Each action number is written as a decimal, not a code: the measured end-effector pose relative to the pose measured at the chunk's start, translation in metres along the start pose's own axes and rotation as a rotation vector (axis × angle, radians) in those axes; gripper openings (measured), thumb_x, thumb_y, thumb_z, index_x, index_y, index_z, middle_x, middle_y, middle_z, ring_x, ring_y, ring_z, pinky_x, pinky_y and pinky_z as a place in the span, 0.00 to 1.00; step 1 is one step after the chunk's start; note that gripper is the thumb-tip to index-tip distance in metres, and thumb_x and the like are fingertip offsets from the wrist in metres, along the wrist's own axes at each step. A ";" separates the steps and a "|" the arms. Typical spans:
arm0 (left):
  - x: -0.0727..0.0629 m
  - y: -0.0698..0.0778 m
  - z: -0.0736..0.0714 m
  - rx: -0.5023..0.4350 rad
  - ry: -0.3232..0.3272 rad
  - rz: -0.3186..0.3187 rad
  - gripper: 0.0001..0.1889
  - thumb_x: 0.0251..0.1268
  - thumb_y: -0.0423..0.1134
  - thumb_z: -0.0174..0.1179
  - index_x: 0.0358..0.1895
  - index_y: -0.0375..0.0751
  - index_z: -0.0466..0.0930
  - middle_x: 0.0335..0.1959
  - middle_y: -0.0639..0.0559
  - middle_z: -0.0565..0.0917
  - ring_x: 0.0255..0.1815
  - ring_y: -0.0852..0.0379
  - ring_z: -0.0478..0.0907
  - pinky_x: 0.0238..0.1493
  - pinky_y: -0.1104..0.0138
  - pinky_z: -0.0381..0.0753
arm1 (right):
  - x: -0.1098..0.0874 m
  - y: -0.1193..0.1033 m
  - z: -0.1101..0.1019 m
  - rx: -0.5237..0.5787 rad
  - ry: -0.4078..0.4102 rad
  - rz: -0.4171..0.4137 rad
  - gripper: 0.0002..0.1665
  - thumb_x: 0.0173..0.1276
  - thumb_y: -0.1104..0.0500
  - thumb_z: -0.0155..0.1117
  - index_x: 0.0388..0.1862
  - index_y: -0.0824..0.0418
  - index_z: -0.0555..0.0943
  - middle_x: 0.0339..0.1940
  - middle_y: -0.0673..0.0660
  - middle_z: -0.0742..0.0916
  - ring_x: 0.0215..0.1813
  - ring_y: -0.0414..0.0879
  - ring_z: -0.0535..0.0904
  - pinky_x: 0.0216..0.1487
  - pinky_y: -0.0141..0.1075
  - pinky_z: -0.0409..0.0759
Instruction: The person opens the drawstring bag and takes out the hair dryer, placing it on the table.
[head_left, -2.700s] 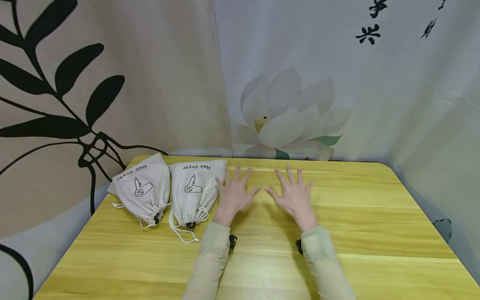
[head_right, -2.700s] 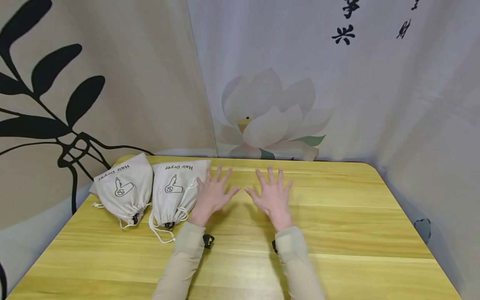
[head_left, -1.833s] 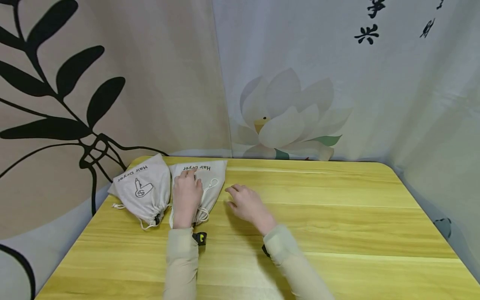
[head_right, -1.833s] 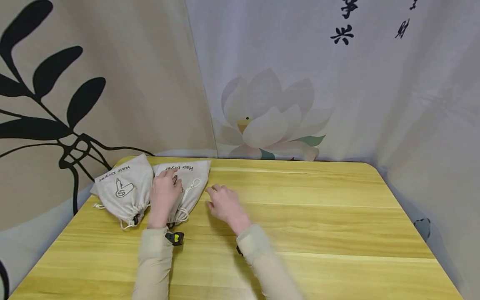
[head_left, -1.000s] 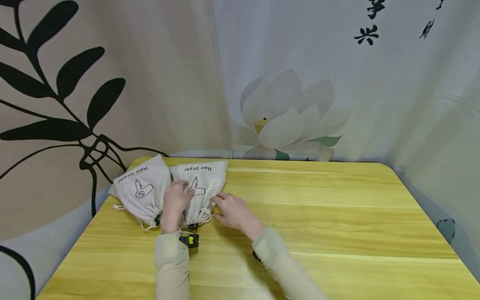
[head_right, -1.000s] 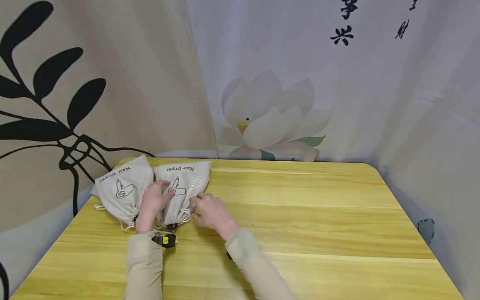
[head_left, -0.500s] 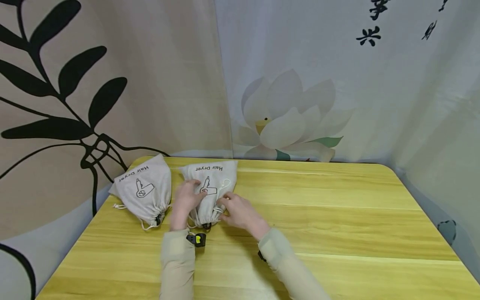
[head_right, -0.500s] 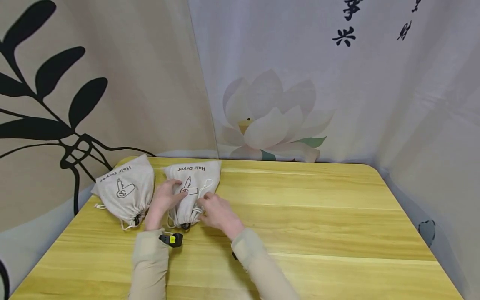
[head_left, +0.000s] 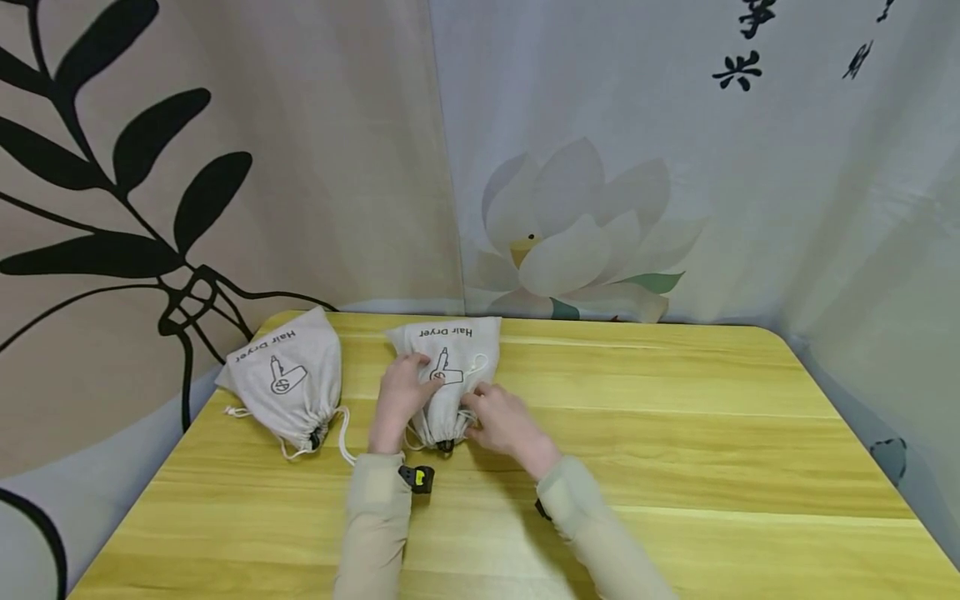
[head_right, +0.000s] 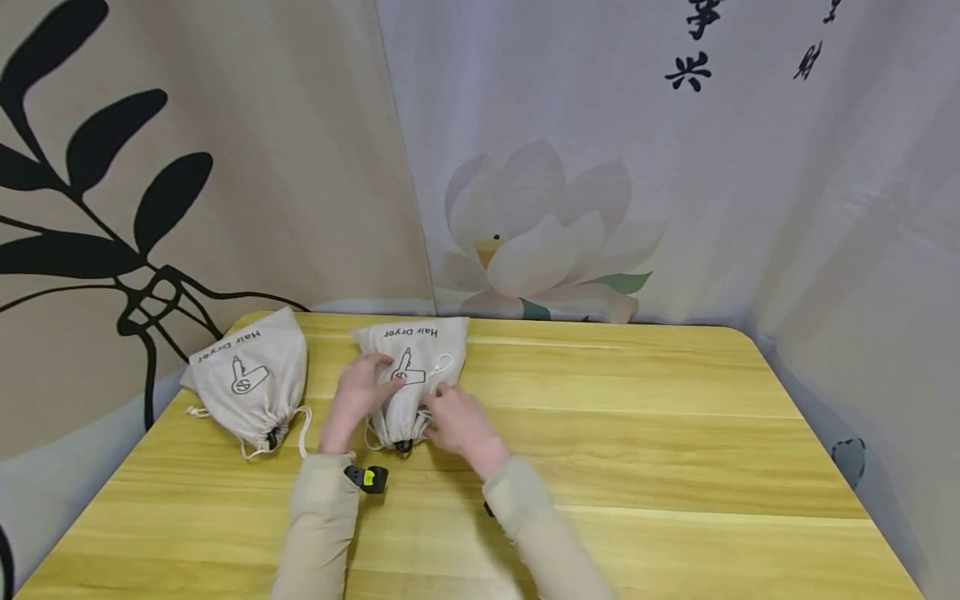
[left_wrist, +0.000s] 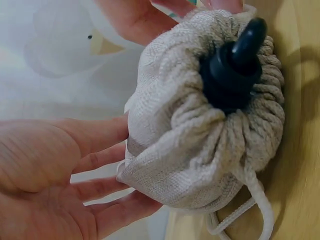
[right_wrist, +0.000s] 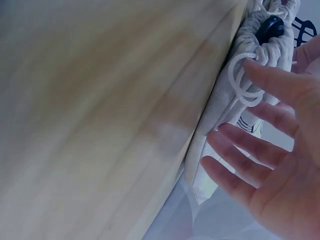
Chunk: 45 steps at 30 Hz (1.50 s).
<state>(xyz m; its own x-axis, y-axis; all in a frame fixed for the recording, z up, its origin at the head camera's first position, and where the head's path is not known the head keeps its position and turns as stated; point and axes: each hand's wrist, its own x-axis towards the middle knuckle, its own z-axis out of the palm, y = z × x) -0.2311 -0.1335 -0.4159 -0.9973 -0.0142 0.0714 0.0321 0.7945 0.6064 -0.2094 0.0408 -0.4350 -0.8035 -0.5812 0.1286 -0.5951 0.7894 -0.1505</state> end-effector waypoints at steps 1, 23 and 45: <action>0.000 0.003 0.001 -0.004 0.002 0.003 0.24 0.58 0.40 0.64 0.56 0.30 0.74 0.59 0.30 0.74 0.59 0.33 0.71 0.60 0.46 0.71 | -0.001 0.002 -0.001 -0.010 -0.006 0.005 0.24 0.55 0.51 0.72 0.50 0.57 0.80 0.44 0.56 0.83 0.42 0.48 0.79 0.39 0.37 0.82; 0.008 0.040 0.037 -0.067 -0.014 0.105 0.23 0.56 0.43 0.67 0.52 0.33 0.78 0.58 0.34 0.76 0.59 0.37 0.74 0.61 0.50 0.72 | -0.036 0.034 -0.019 -0.061 -0.098 0.115 0.37 0.51 0.43 0.74 0.55 0.60 0.75 0.49 0.60 0.82 0.48 0.55 0.79 0.46 0.46 0.81; 0.002 0.062 0.062 -0.120 -0.245 0.308 0.20 0.58 0.36 0.65 0.55 0.37 0.77 0.29 0.47 0.79 0.25 0.61 0.68 0.27 0.72 0.69 | -0.071 0.067 -0.028 -0.085 -0.036 0.181 0.29 0.48 0.49 0.76 0.46 0.62 0.79 0.42 0.60 0.84 0.41 0.55 0.80 0.41 0.46 0.81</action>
<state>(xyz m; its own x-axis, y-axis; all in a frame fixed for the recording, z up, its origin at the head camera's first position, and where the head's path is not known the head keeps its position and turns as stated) -0.2350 -0.0464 -0.4272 -0.9256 0.3695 0.0822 0.3244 0.6626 0.6750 -0.1913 0.1404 -0.4264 -0.8983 -0.4335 0.0712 -0.4385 0.8947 -0.0849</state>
